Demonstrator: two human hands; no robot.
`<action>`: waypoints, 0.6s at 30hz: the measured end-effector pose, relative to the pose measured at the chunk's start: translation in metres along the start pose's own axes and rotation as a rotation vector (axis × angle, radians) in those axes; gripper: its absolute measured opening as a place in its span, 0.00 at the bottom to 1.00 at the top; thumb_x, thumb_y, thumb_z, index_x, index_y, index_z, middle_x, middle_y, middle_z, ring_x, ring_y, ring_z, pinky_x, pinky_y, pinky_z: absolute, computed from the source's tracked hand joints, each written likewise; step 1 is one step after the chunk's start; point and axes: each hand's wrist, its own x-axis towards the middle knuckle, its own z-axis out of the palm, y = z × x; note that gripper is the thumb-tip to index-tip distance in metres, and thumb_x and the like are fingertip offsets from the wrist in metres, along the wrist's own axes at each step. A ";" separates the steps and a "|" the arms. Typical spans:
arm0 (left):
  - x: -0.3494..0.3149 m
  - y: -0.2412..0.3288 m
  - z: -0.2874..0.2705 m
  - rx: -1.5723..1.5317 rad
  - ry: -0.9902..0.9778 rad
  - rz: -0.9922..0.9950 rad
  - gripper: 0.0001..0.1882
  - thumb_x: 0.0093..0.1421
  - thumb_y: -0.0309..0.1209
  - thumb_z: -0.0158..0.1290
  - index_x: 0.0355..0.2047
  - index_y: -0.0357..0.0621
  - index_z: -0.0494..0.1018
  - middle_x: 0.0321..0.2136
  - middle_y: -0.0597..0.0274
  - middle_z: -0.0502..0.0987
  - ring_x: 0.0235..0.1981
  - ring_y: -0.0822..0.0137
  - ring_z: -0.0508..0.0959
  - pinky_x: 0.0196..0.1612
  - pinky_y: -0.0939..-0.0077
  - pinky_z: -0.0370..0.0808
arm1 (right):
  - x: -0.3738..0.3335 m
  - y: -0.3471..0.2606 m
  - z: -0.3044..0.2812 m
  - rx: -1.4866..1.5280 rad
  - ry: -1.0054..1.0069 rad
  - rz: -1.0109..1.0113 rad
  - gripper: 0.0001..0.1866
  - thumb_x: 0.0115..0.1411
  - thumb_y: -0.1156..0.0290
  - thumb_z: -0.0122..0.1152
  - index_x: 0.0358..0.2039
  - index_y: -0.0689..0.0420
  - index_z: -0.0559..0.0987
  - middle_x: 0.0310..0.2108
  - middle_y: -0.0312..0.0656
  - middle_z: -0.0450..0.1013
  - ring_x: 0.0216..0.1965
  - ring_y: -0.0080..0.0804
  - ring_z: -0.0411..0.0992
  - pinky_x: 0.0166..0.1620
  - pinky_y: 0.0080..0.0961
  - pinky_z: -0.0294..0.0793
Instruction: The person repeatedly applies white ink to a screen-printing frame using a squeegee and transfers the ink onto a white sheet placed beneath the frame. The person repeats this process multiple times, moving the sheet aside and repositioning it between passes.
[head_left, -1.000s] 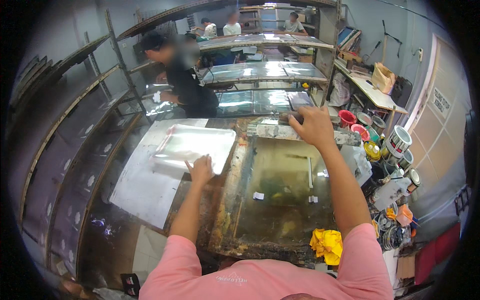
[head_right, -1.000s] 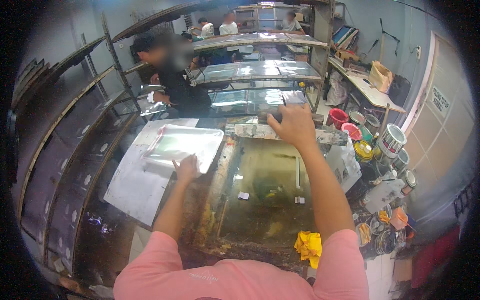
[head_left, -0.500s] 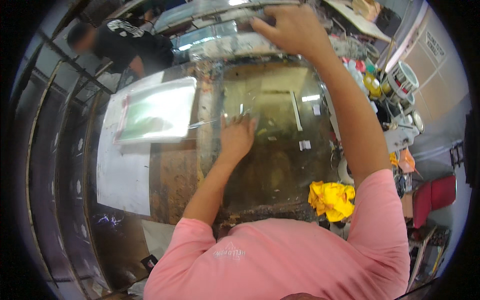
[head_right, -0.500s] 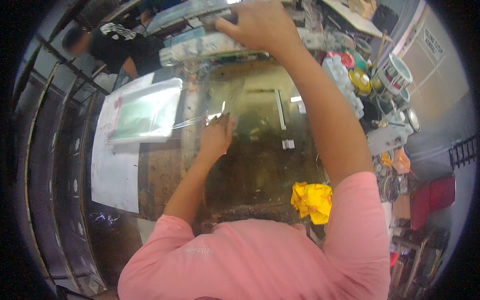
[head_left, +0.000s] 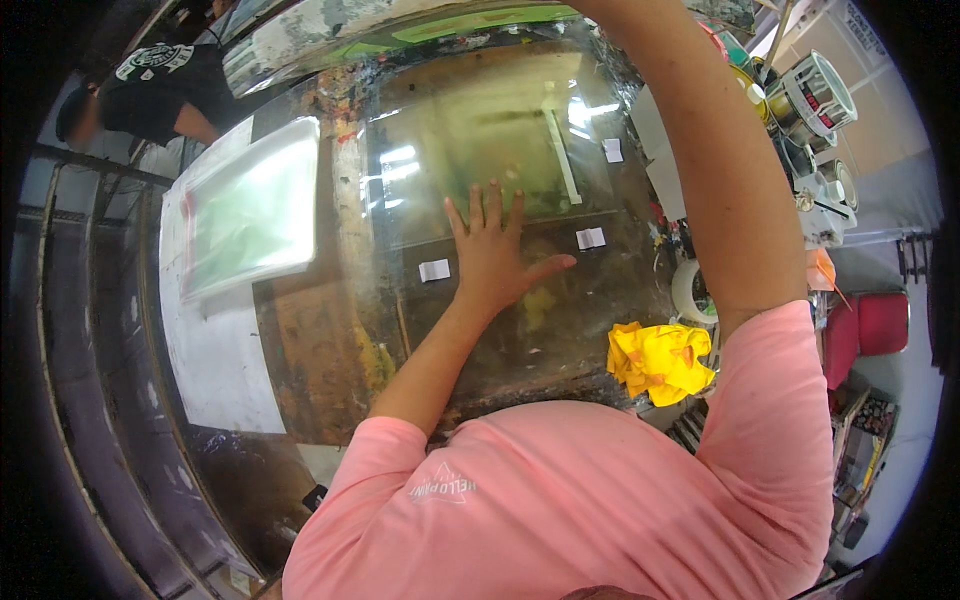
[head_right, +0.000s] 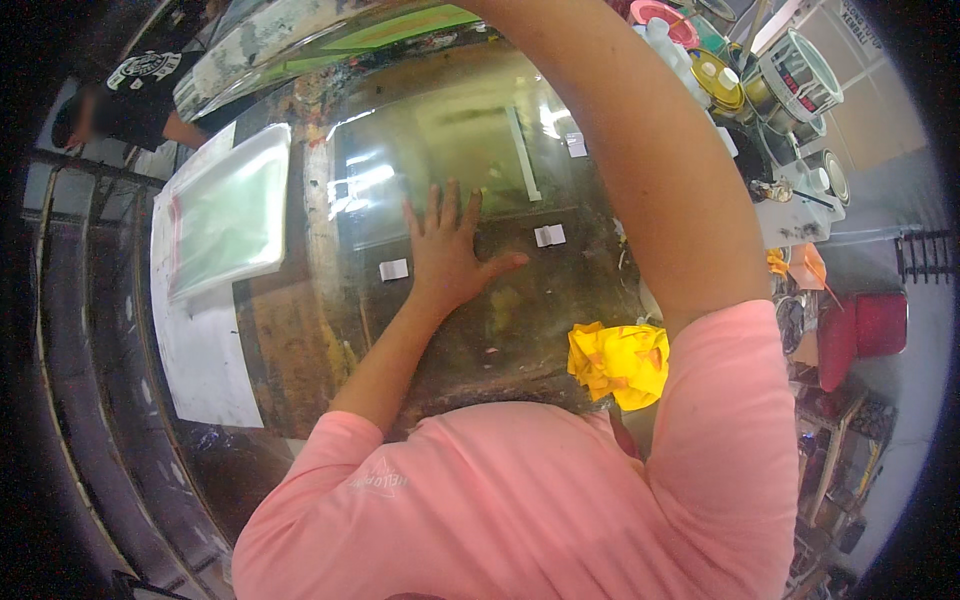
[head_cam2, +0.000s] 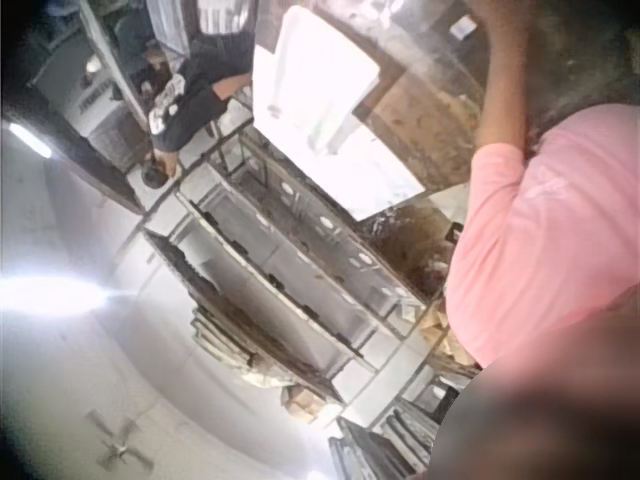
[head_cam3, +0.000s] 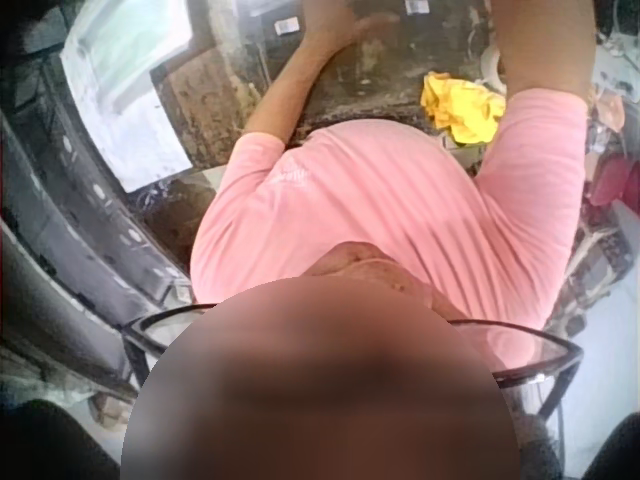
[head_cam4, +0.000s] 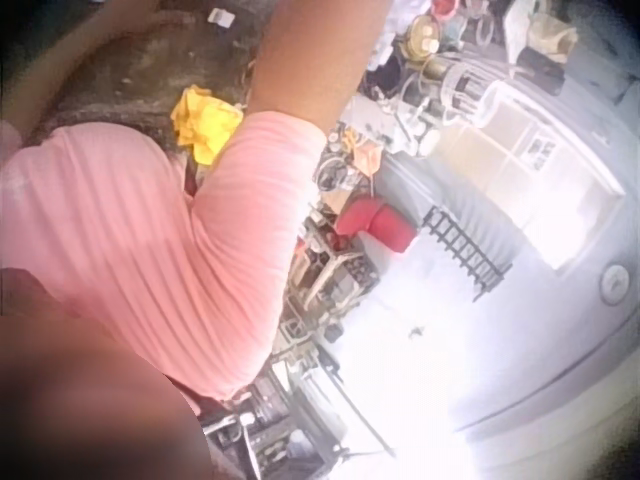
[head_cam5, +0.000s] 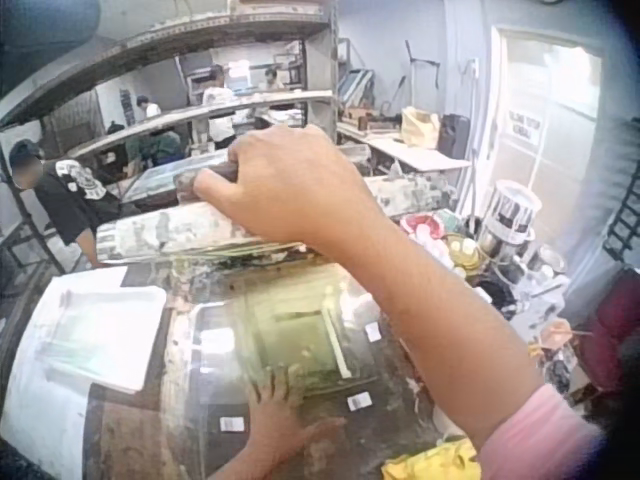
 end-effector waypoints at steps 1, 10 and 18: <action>-0.002 0.006 0.001 0.018 0.007 -0.015 0.66 0.53 0.83 0.50 0.75 0.40 0.61 0.76 0.37 0.56 0.78 0.36 0.51 0.74 0.22 0.30 | 0.000 -0.001 0.000 -0.014 -0.013 0.020 0.33 0.62 0.44 0.53 0.27 0.67 0.86 0.30 0.62 0.82 0.37 0.60 0.82 0.48 0.50 0.81; -0.015 0.018 -0.002 0.027 0.044 0.006 0.65 0.54 0.83 0.46 0.71 0.36 0.67 0.72 0.35 0.61 0.76 0.36 0.56 0.73 0.18 0.31 | -0.013 -0.008 -0.011 0.037 0.015 -0.005 0.32 0.62 0.44 0.55 0.32 0.67 0.86 0.34 0.64 0.82 0.41 0.61 0.82 0.51 0.51 0.80; -0.015 0.017 0.001 -0.016 0.061 0.033 0.62 0.54 0.80 0.51 0.69 0.36 0.70 0.71 0.38 0.65 0.73 0.38 0.61 0.75 0.22 0.34 | 0.000 -0.006 -0.004 0.029 -0.045 0.041 0.32 0.61 0.44 0.54 0.30 0.66 0.86 0.32 0.63 0.82 0.39 0.61 0.81 0.49 0.52 0.79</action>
